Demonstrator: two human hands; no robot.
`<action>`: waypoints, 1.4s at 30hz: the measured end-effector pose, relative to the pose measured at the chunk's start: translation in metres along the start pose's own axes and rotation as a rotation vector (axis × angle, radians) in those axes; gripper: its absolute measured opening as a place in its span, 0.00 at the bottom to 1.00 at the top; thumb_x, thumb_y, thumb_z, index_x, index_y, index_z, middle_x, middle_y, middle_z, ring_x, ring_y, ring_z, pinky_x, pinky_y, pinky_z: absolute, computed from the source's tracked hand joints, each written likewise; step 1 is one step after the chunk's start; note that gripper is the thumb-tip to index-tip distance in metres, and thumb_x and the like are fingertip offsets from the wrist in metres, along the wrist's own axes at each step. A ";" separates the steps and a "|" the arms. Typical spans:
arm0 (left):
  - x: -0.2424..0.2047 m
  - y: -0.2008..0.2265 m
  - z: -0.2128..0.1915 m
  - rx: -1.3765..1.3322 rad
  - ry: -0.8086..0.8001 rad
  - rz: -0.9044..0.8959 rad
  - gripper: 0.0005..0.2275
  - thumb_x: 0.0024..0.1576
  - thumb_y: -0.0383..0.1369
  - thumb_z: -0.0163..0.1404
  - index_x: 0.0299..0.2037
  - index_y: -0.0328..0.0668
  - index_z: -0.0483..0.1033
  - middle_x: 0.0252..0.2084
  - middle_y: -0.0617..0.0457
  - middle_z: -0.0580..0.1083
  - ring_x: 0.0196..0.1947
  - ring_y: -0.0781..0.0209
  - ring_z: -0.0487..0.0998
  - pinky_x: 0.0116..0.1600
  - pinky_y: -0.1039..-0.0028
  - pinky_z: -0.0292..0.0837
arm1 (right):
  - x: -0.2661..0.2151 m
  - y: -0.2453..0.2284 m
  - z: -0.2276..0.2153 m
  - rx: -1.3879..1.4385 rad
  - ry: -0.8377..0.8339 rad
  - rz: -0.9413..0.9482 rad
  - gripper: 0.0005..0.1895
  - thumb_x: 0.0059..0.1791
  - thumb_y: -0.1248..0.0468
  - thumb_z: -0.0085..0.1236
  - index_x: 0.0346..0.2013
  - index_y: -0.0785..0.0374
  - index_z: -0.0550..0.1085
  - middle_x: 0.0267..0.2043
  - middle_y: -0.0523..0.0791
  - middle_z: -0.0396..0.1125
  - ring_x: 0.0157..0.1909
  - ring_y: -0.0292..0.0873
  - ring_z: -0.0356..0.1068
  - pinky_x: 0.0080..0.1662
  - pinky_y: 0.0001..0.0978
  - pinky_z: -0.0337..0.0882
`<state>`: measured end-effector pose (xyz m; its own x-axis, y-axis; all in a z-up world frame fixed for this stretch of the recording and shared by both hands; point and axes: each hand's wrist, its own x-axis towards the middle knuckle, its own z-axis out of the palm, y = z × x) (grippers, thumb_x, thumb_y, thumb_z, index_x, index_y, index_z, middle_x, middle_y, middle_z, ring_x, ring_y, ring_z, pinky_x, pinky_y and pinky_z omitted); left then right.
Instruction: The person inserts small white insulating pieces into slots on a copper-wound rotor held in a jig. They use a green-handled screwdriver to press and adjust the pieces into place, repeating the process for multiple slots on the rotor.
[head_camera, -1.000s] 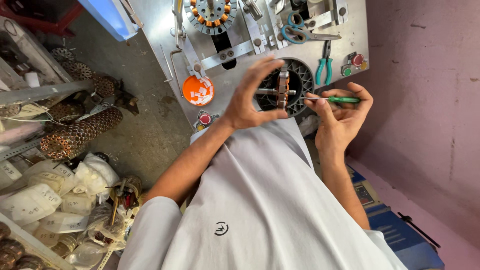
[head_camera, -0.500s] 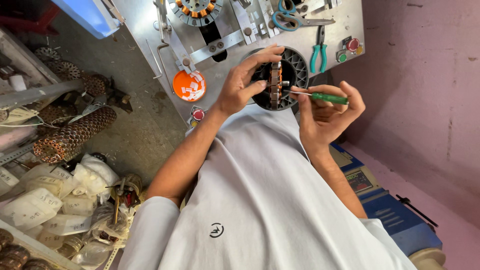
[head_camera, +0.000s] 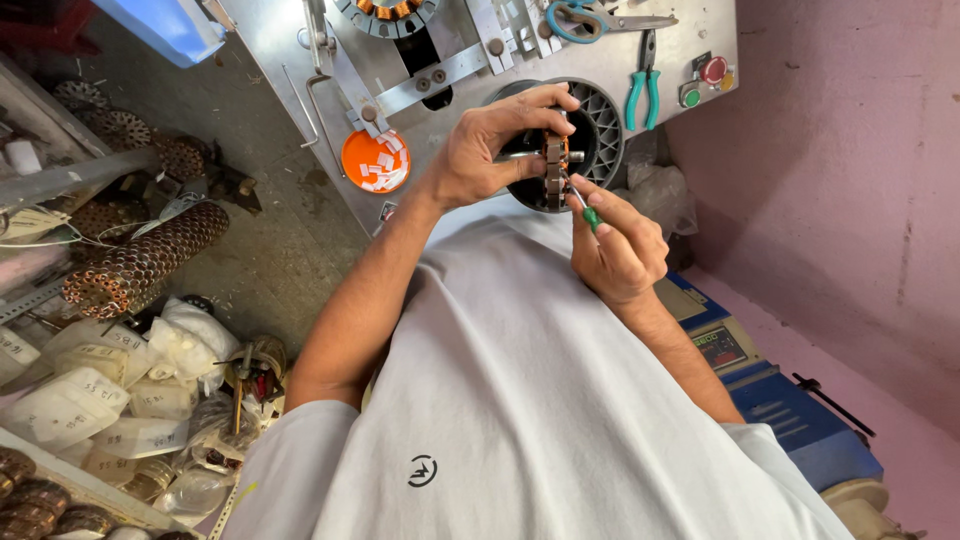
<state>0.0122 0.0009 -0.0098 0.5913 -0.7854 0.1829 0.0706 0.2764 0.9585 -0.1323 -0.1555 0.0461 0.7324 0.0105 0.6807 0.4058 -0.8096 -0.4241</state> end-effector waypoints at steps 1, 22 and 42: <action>-0.001 0.000 0.000 0.006 0.007 -0.009 0.19 0.55 0.16 0.60 0.56 0.41 0.78 0.67 0.52 0.72 0.70 0.56 0.71 0.76 0.67 0.68 | -0.001 0.000 0.000 0.010 0.002 0.026 0.27 0.47 0.82 0.67 0.48 0.65 0.58 0.45 0.55 0.68 0.43 0.59 0.79 0.39 0.41 0.84; -0.006 -0.011 0.007 -0.035 0.044 0.025 0.19 0.56 0.18 0.63 0.57 0.46 0.80 0.65 0.53 0.73 0.74 0.56 0.67 0.79 0.65 0.66 | -0.007 -0.006 -0.004 0.451 0.145 0.806 0.25 0.60 0.78 0.60 0.56 0.60 0.52 0.46 0.54 0.67 0.40 0.44 0.79 0.27 0.25 0.76; -0.008 -0.009 0.008 0.014 0.090 0.072 0.20 0.56 0.17 0.63 0.58 0.45 0.80 0.66 0.52 0.73 0.74 0.55 0.67 0.79 0.66 0.64 | 0.004 -0.008 0.004 0.522 0.242 0.943 0.26 0.58 0.74 0.64 0.56 0.59 0.53 0.39 0.50 0.73 0.26 0.35 0.72 0.22 0.21 0.69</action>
<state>0.0002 -0.0002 -0.0181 0.6640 -0.7108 0.2321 0.0139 0.3221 0.9466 -0.1304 -0.1466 0.0500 0.7660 -0.6423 0.0261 -0.0367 -0.0842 -0.9958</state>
